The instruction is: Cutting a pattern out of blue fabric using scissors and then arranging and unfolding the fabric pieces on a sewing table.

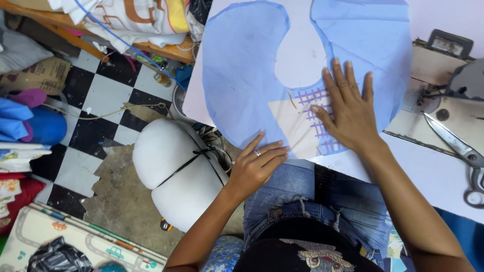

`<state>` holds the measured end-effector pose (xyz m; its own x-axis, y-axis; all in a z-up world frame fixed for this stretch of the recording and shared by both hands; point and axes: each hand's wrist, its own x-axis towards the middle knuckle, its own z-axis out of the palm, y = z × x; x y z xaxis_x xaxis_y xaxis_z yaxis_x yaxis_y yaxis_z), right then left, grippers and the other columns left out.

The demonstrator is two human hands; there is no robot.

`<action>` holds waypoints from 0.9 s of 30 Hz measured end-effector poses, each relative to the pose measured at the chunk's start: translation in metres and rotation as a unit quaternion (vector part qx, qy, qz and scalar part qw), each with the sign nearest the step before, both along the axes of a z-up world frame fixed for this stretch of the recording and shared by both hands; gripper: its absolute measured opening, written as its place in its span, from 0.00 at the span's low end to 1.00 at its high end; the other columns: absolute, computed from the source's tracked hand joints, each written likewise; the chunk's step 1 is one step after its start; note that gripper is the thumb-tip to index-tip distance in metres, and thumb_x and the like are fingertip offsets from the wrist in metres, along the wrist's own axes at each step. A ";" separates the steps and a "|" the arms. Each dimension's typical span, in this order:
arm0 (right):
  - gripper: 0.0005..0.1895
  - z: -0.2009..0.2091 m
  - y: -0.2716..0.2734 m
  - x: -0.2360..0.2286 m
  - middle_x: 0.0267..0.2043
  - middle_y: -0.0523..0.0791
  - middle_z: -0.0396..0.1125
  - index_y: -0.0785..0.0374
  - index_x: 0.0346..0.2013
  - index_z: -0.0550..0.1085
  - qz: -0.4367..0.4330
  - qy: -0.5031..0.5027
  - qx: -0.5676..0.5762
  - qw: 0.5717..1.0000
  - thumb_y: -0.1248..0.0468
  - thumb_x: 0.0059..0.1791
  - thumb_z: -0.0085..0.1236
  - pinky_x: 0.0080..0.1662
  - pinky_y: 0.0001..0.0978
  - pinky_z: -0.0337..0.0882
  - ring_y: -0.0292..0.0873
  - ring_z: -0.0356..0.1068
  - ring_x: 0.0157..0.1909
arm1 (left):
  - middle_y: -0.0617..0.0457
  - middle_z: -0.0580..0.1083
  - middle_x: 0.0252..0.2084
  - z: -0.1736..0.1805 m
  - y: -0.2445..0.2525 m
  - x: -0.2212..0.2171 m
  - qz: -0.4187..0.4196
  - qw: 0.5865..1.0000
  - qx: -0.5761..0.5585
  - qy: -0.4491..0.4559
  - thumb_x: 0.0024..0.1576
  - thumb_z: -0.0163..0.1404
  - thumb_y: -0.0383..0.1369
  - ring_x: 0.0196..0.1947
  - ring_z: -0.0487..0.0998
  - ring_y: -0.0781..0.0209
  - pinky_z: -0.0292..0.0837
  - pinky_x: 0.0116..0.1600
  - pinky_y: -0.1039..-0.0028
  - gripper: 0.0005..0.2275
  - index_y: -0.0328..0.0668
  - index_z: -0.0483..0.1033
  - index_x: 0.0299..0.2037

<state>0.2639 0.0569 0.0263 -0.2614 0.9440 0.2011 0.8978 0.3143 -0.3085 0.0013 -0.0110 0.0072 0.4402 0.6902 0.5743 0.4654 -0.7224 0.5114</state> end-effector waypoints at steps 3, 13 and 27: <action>0.36 0.026 0.010 0.008 0.79 0.60 0.47 0.69 0.75 0.60 -0.005 0.122 0.018 0.992 0.46 0.61 0.44 0.72 0.65 0.41 0.63 0.45 0.79 | 0.54 0.82 0.48 -0.003 0.006 -0.014 -0.007 1.000 -0.003 -0.015 0.59 0.60 0.31 0.53 0.83 0.59 0.67 0.71 0.52 0.05 0.44 0.82 0.43; 0.19 -0.019 0.033 0.123 0.49 0.65 0.62 0.87 0.58 0.69 -0.169 0.067 0.172 0.968 0.80 0.55 0.37 0.57 0.53 0.62 0.65 0.63 0.52 | 0.51 0.77 0.39 0.011 0.035 -0.056 0.346 0.889 -0.228 -0.196 0.64 0.52 0.28 0.37 0.77 0.61 0.75 0.44 0.71 0.04 0.38 0.77 0.46; 0.12 -0.026 0.041 0.136 0.48 0.49 0.70 0.67 0.55 0.73 -0.239 0.240 0.055 0.939 0.66 0.58 0.58 0.46 0.35 0.70 0.43 0.69 0.47 | 0.58 0.79 0.32 0.017 0.056 -0.063 0.355 0.803 -0.408 -0.250 0.55 0.64 0.32 0.31 0.71 0.72 0.71 0.40 0.81 0.11 0.40 0.80 0.45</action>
<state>0.4001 0.0982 -0.0002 0.3333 0.8966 0.2915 0.7102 -0.0354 -0.7031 -0.0621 0.0448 0.0245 -0.3746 0.9019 -0.2151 0.2011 0.3055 0.9307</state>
